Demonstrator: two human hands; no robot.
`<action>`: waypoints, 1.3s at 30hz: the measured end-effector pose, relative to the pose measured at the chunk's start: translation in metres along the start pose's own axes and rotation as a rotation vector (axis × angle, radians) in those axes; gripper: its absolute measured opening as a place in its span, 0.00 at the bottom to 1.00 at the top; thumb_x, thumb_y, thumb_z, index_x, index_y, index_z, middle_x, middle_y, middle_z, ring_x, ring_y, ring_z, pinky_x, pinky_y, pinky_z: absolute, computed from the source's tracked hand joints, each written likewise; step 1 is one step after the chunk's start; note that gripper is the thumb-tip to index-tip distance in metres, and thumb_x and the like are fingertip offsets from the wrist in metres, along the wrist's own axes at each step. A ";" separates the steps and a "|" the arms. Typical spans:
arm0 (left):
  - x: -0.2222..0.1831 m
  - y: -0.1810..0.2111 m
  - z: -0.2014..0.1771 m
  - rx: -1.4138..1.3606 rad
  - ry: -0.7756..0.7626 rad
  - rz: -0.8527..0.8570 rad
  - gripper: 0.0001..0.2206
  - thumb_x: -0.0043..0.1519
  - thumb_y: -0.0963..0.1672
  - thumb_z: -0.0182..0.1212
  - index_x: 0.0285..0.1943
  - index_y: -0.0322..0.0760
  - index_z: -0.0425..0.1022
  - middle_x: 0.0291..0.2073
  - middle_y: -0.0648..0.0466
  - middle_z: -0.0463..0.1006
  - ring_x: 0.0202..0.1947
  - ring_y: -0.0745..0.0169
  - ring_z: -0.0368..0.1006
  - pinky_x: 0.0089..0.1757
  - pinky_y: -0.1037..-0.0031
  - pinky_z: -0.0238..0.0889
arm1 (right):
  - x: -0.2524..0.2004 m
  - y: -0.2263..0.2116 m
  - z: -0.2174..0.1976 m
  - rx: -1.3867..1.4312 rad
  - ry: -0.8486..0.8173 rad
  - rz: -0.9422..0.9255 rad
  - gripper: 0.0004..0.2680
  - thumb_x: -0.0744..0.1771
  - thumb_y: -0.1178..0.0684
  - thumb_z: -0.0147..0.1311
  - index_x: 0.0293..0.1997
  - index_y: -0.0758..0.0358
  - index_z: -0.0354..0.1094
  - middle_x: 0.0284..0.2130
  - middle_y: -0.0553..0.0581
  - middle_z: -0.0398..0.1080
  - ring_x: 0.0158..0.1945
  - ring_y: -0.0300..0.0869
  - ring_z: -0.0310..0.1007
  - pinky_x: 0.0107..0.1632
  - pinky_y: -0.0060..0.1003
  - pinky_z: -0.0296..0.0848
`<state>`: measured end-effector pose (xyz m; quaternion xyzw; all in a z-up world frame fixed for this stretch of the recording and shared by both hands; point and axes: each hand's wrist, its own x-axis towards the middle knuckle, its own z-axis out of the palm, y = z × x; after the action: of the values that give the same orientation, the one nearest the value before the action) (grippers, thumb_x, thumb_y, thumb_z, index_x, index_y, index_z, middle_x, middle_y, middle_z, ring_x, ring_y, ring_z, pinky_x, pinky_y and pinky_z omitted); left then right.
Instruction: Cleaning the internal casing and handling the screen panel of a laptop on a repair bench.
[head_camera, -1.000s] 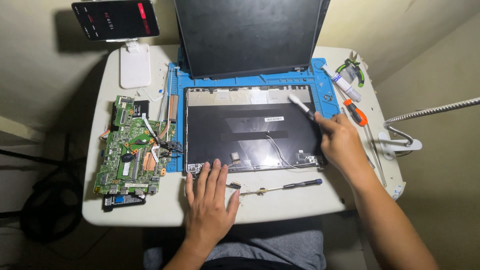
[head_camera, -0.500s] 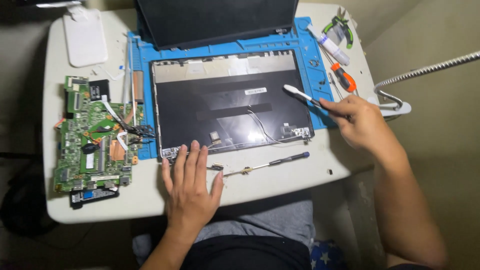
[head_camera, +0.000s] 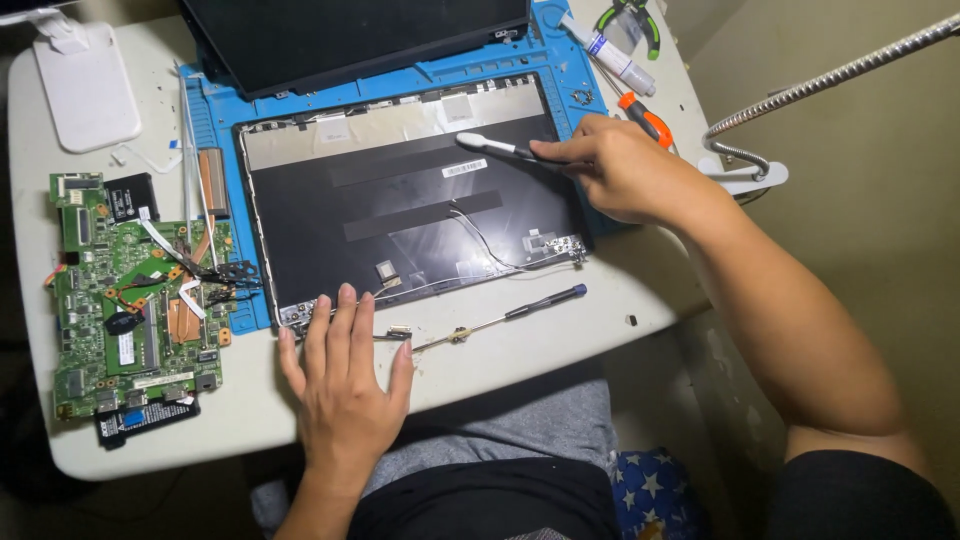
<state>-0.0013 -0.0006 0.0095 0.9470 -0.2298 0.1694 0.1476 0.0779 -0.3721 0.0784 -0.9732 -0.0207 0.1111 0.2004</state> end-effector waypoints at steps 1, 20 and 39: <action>0.000 0.000 0.000 0.001 0.002 0.001 0.27 0.65 0.53 0.56 0.71 0.37 0.71 0.69 0.48 0.71 0.71 0.46 0.62 0.69 0.46 0.40 | 0.001 0.000 0.003 0.000 0.002 -0.001 0.18 0.70 0.60 0.48 0.69 0.45 0.68 0.33 0.56 0.58 0.40 0.53 0.63 0.46 0.41 0.63; -0.001 -0.003 0.004 -0.031 -0.007 -0.017 0.28 0.64 0.54 0.54 0.71 0.39 0.68 0.70 0.49 0.68 0.73 0.48 0.58 0.69 0.45 0.40 | -0.033 -0.004 0.028 0.090 0.155 0.123 0.25 0.65 0.66 0.43 0.70 0.47 0.66 0.35 0.55 0.62 0.41 0.48 0.66 0.47 0.38 0.64; -0.002 -0.004 0.005 -0.038 0.002 -0.006 0.28 0.63 0.53 0.55 0.71 0.38 0.67 0.70 0.49 0.68 0.73 0.49 0.58 0.69 0.45 0.40 | -0.064 0.027 0.062 0.056 0.198 0.035 0.25 0.65 0.66 0.49 0.71 0.49 0.64 0.33 0.53 0.63 0.37 0.46 0.67 0.45 0.37 0.66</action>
<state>0.0006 0.0014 0.0037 0.9445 -0.2301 0.1654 0.1661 0.0015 -0.3780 0.0256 -0.9736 0.0194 0.0184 0.2266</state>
